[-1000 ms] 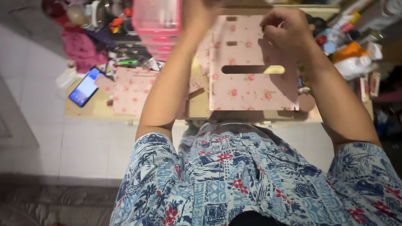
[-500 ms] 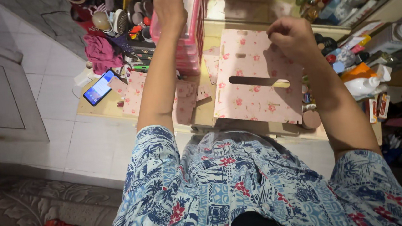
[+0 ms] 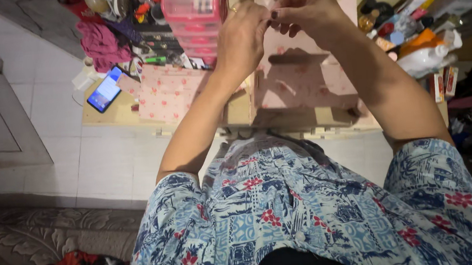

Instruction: The person assembles a small pink floral-patterned cardboard box by hand. They fold the side flaps, tuck tabs into slots, and press the edges to form the box shape. The finished box is placed on the table among other similar pieces.

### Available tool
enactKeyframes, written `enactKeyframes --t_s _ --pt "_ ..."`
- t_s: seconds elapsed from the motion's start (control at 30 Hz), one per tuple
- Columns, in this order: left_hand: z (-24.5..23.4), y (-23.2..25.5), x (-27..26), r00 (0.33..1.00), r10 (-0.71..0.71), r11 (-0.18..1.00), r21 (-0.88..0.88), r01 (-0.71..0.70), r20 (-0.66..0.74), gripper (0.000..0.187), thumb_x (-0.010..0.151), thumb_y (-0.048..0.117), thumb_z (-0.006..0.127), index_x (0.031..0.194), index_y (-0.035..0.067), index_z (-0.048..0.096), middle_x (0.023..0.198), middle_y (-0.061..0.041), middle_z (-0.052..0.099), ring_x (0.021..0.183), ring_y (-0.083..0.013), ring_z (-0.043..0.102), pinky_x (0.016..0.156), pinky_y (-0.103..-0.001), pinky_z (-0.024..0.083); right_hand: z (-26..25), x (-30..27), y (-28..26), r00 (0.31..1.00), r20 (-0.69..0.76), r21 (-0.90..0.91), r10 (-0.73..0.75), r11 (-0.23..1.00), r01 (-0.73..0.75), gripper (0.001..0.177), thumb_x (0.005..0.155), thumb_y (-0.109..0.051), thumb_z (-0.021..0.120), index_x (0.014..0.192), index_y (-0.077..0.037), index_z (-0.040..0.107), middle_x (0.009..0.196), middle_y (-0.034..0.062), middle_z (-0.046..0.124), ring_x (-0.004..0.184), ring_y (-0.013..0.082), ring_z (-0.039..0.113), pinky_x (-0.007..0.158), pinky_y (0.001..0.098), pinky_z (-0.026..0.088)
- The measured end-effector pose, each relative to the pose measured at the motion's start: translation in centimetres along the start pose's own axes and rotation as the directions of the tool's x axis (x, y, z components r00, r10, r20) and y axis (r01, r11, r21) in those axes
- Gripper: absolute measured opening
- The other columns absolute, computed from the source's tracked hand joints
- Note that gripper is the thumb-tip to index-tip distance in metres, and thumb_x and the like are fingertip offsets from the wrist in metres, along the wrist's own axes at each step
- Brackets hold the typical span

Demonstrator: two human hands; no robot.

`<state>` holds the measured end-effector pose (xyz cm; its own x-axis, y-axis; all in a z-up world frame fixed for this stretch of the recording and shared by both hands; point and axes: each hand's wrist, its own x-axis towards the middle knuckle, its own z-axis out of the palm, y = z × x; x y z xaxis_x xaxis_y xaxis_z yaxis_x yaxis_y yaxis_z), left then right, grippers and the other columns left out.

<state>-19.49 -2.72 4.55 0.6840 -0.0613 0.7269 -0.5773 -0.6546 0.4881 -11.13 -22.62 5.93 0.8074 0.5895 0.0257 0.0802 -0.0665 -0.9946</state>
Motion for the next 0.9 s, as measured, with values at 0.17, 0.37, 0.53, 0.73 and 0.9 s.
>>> enactKeyframes --t_s 0.17,0.37,0.53,0.73,0.9 --pt "-0.5 -1.5 -3.0 0.989 -0.091 0.952 -0.281 0.121 0.118 0.015 0.095 0.002 0.07 0.107 0.009 0.072 0.101 -0.007 0.072 0.09 -0.0229 0.072 0.073 -0.031 0.059 1.9 -2.0 0.6 0.996 0.04 -0.054 0.075 0.996 -0.073 0.006 0.099 -0.012 0.074 0.098 -0.006 0.072 0.089 0.0028 0.073 0.076 0.0084 0.069 0.067 0.0259 0.057" --pt "-1.4 -3.4 -8.8 0.708 -0.636 0.442 -0.606 0.661 0.309 0.017 0.095 -0.001 0.068 0.109 0.006 0.074 0.093 0.001 0.073 0.082 -0.0072 0.065 0.069 -0.024 0.052 3.6 -3.2 2.1 0.938 0.277 -0.459 -0.21 0.828 0.321 0.009 0.094 -0.006 0.077 0.101 -0.001 0.075 0.088 0.0071 0.072 0.082 0.0143 0.065 0.074 0.0325 0.053" --pt "-0.7 -1.4 -10.9 0.621 -0.674 0.343 -0.576 0.742 0.399 0.023 0.092 0.007 0.065 0.113 0.008 0.074 0.09 0.003 0.074 0.074 -0.0054 0.063 0.061 -0.021 0.05 4.9 -3.3 2.2 0.88 0.392 -0.514 -0.269 0.729 0.452 0.015 0.086 -0.009 0.08 0.099 -0.002 0.077 0.088 0.0119 0.071 0.079 0.0186 0.068 0.072 0.033 0.053" --pt "-0.1 0.4 -12.3 0.554 -0.745 0.221 -0.646 0.731 0.372 0.024 0.092 0.011 0.069 0.116 0.006 0.074 0.082 0.002 0.068 0.069 -0.0035 0.06 0.059 -0.019 0.048 5.7 -3.8 2.5 0.96 0.253 -0.688 -0.119 0.676 0.265 0.011 0.085 -0.016 0.076 0.093 -0.009 0.079 0.089 0.0091 0.074 0.079 0.0215 0.071 0.072 0.0371 0.054" --pt "0.5 0.9 -12.0 0.575 -0.757 0.285 -0.634 0.719 0.312 0.029 0.083 0.004 0.076 0.111 0.003 0.072 0.085 0.001 0.071 0.067 -0.0043 0.062 0.057 -0.02 0.048 6.0 -3.4 3.0 0.917 0.273 -0.719 -0.29 0.571 0.395 0.008 0.087 -0.014 0.074 0.091 -0.009 0.077 0.091 0.0098 0.073 0.083 0.026 0.071 0.073 0.0398 0.054"
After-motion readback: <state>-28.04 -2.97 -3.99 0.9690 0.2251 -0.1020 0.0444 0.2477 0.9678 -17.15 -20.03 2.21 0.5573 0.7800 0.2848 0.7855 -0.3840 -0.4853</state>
